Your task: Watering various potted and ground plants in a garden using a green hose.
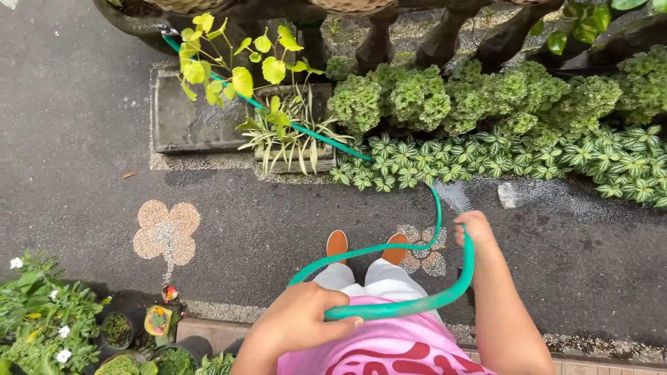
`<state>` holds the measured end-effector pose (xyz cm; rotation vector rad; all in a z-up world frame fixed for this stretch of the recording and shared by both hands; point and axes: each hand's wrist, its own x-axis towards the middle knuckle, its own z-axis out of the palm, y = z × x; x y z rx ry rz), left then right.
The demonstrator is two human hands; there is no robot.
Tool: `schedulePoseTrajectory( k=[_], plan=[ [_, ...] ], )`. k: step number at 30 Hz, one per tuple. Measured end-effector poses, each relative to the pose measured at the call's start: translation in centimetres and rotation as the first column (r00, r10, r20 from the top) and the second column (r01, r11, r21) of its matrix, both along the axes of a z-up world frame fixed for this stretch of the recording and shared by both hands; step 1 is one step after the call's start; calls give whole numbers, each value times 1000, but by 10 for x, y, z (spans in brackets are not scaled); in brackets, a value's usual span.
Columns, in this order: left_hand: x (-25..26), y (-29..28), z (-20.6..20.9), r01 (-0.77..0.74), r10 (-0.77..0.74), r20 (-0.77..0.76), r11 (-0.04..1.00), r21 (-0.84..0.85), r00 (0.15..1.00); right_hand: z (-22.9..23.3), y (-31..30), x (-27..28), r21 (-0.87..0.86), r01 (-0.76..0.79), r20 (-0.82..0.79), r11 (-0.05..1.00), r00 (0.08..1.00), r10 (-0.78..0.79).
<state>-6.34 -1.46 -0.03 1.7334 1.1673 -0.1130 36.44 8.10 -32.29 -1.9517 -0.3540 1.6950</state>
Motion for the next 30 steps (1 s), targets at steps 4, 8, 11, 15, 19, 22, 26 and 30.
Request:
schedulePoseTrajectory(
  k=[4,8,11,15,19,22,26,30],
  plan=[
    [-15,-4,1,45,-47,-73,999,-25,996,6,-4,-16,-49,116,123,992,986,-109],
    [-32,-8,6,102,-104,-15,990,-96,994,3,-10,-77,-4,-244,7,970,970,244],
    [-49,-10,20,121,-121,-1,990,-69,993,-23,-20,-131,34,-343,-115,939,932,345],
    [-65,-11,39,145,-145,4,989,-20,989,-9,-20,-174,84,-410,-163,908,893,419],
    [-63,-11,31,159,-159,33,987,-22,987,-22,-14,-129,136,-235,-120,963,961,251],
    [-58,-11,17,186,-187,17,982,37,982,3,-9,-82,127,-263,63,956,964,257],
    [-53,-5,11,236,-235,33,972,-14,971,38,-7,-70,184,-68,-22,981,997,74],
    [-50,0,19,300,-294,81,951,-73,952,37,-6,-118,203,-371,31,906,927,373]
  ],
)
